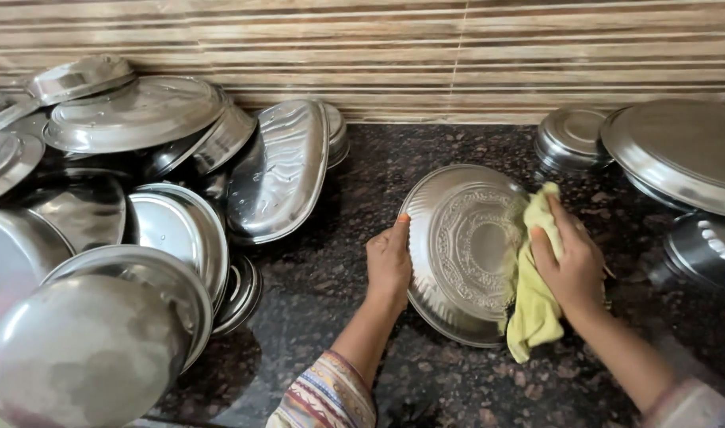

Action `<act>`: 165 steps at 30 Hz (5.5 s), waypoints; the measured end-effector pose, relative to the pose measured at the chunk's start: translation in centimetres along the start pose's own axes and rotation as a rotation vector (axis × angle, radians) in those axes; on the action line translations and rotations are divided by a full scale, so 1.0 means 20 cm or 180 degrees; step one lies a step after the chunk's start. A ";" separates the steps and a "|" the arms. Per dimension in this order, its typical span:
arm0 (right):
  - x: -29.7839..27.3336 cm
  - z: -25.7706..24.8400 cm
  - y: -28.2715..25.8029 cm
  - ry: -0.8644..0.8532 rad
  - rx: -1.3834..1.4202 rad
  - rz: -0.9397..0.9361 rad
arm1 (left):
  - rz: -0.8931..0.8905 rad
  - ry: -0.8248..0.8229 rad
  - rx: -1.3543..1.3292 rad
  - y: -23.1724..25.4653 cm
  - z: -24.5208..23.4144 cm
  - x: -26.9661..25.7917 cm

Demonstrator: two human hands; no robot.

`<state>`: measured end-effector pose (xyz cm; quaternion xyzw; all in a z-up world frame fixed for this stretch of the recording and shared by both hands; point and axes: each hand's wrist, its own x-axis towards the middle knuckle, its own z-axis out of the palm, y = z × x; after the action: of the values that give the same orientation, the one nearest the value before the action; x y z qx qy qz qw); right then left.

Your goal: The person wipes various stainless steel kitchen items, including plates, a compartmentalized tray, and small bowls, using a yellow cloth on a dark countertop. The person handles each item individually, wiping the surfaces and then placing them aside.

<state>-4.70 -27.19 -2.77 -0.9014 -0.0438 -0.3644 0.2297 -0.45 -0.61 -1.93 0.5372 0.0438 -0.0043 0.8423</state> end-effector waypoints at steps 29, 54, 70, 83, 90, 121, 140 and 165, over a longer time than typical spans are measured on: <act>0.11 -0.21 0.01 0.0085 0.3631 0.3563 | 0.0955 -0.0268 0.0153 -0.56 -0.49 0.38; 0.03 -0.22 0.42 0.0677 0.2984 0.2903 | -0.1364 -0.0403 0.0341 0.18 -0.15 0.11; -0.02 0.00 -0.62 -0.3884 -0.0017 -0.1449 | -0.1207 -0.0240 0.0344 0.18 -0.11 0.07; 0.26 -0.02 -0.61 -0.2904 -0.1125 -0.0292 | -0.0779 -0.0427 0.1619 0.08 -0.08 0.08; 0.14 -0.21 -0.51 -0.3216 -0.1685 0.0645 | -0.0586 -0.0200 0.1716 0.03 -0.07 0.10; 0.12 -0.48 -0.53 -0.2721 -0.0729 0.1012 | -0.0714 -0.0513 0.1839 0.03 -0.05 0.08; 0.10 0.05 -0.55 -0.2126 -0.0309 -0.0645 | -0.0329 -0.0556 0.2687 0.12 0.02 -0.03; -0.15 -0.40 -0.68 -0.3688 -0.0472 0.0375 | 0.0233 -0.0240 0.2793 0.04 0.02 -0.03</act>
<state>-15.45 -18.38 5.47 -0.9682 -0.0865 0.1991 0.1245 -1.02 -0.74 -0.96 0.8446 -0.0120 -0.0124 0.5351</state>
